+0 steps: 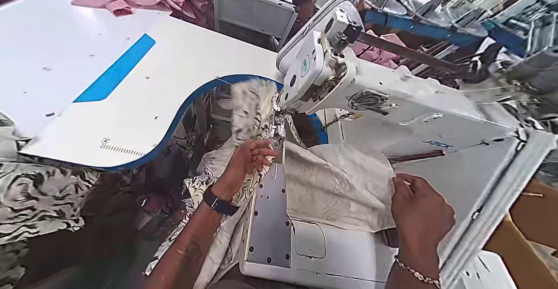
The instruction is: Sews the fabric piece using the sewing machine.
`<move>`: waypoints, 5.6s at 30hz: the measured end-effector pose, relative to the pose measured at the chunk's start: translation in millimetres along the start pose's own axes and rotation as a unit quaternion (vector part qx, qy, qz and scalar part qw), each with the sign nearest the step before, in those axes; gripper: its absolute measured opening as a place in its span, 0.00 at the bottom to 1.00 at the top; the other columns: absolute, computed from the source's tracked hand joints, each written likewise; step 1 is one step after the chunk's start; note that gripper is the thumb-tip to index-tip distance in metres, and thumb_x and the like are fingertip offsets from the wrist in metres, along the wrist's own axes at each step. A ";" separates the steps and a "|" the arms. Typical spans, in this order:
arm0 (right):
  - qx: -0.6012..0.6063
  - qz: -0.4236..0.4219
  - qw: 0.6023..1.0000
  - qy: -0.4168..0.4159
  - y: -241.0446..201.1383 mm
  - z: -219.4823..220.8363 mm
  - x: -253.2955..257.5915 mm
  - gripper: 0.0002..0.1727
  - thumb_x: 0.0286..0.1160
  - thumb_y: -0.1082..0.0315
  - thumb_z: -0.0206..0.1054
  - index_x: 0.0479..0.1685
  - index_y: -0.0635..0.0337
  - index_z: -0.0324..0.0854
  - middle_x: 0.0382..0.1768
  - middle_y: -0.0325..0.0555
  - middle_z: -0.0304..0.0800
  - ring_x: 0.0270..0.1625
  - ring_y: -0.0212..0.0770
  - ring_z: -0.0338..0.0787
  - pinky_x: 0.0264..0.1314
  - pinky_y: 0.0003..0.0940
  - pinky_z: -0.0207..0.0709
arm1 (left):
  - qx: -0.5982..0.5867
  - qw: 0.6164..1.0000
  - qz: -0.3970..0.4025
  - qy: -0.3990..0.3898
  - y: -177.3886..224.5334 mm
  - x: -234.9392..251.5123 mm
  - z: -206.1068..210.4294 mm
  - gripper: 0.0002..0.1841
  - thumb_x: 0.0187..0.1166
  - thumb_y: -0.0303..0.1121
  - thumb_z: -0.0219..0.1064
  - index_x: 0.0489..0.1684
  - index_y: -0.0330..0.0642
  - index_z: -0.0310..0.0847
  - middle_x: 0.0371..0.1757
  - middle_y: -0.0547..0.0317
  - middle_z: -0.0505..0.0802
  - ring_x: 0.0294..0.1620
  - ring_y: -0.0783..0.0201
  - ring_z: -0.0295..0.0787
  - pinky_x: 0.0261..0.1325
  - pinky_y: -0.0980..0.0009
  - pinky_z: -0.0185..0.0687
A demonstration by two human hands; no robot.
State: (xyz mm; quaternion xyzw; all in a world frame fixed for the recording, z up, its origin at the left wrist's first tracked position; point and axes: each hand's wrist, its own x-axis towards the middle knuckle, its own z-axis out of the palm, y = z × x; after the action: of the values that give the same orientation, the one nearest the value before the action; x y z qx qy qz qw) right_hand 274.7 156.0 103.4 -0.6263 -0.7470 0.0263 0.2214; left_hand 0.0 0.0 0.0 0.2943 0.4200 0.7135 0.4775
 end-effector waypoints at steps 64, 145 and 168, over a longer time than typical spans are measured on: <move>0.098 -0.514 0.850 -0.062 -103.9 89.7 -18.2 0.13 0.76 0.65 0.64 0.34 0.60 0.93 0.20 0.51 0.85 0.18 0.51 0.86 0.15 0.45 0.73 | 0.465 0.863 -0.020 -0.198 104.2 -128.7 44.8 0.18 0.82 0.22 0.58 0.66 0.31 0.86 0.31 0.41 0.94 0.27 0.44 0.92 0.32 0.46 0.85; 0.170 -0.346 0.919 -0.079 -141.1 108.9 -51.3 0.10 0.75 0.66 0.63 0.35 0.62 0.87 0.63 0.63 0.87 0.38 0.37 0.92 0.32 0.26 0.82 | 0.531 0.824 0.196 0.035 -9.8 40.5 17.3 0.12 0.82 0.21 0.56 0.57 0.30 0.82 0.71 0.32 0.85 0.72 0.39 0.85 0.66 0.53 0.86; 0.382 -0.160 0.852 -0.320 -43.2 10.0 -91.7 0.06 0.75 0.69 0.65 0.34 0.56 0.86 0.25 0.22 0.88 0.28 0.12 0.85 0.32 0.10 0.79 | 0.443 0.889 -0.058 -0.103 65.3 -9.3 -13.3 0.17 0.72 0.42 0.77 0.43 0.34 0.87 0.32 0.52 0.89 0.35 0.58 0.84 0.43 0.54 0.78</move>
State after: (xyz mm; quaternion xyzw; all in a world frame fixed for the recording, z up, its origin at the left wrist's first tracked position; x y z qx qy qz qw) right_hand 241.8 62.3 80.8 -0.3212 -0.7974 0.4729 0.1932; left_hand -35.8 -25.3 51.0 0.5222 0.6572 0.3899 0.3787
